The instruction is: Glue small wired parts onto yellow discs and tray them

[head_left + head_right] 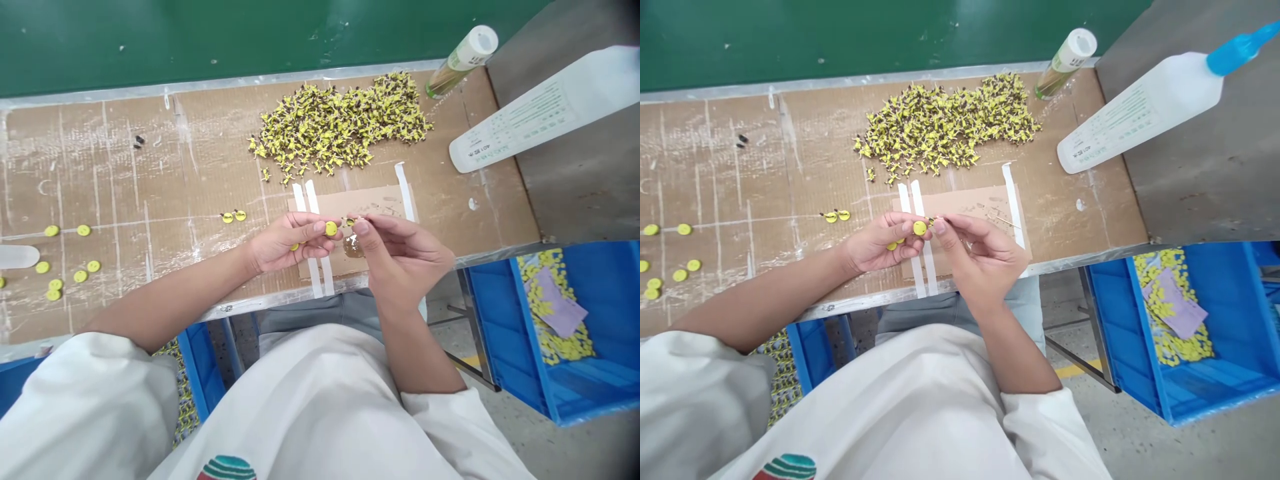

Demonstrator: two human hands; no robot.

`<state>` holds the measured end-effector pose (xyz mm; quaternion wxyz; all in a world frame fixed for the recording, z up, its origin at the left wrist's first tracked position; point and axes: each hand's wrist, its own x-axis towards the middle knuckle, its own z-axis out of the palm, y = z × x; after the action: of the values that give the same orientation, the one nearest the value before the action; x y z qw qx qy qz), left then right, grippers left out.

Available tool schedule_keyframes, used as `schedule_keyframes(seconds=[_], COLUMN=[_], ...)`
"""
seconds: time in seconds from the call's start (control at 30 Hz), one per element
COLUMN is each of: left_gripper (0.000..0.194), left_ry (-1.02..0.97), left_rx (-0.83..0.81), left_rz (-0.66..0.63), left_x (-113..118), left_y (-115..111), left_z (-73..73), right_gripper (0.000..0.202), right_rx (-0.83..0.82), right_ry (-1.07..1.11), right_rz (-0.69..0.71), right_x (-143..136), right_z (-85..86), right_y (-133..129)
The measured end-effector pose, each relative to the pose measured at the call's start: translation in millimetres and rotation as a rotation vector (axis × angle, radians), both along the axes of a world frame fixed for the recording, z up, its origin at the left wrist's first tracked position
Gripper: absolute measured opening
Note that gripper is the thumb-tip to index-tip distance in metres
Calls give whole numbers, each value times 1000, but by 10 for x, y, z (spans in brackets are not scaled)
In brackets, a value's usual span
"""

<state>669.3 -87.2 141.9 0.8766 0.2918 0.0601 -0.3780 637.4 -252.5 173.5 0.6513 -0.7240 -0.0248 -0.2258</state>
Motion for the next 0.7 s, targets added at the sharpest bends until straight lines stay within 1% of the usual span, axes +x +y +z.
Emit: schedule_keyframes(seconds=[0.07, 0.2, 0.37, 0.57, 0.7], left_gripper=[26, 17, 11, 10, 7], left_ry=[-8, 18, 36, 46, 72], left_rx=[-1, 23, 35, 35, 66], left_rz=[-6, -19, -25, -16, -14], left_x=[2, 8, 12, 8, 8], left_y=[0, -4, -7, -5, -10], left_z=[3, 26, 34, 40, 50], right_gripper=[14, 17, 15, 14, 15], right_rx=[-8, -18, -16, -10, -1], right_ry=[14, 31, 14, -6, -14], right_rz=[6, 2, 12, 56, 71], right_x=[10, 5, -11, -20, -19], right_z=[-14, -24, -16, -14, -18], right_y=[27, 31, 20, 21, 22])
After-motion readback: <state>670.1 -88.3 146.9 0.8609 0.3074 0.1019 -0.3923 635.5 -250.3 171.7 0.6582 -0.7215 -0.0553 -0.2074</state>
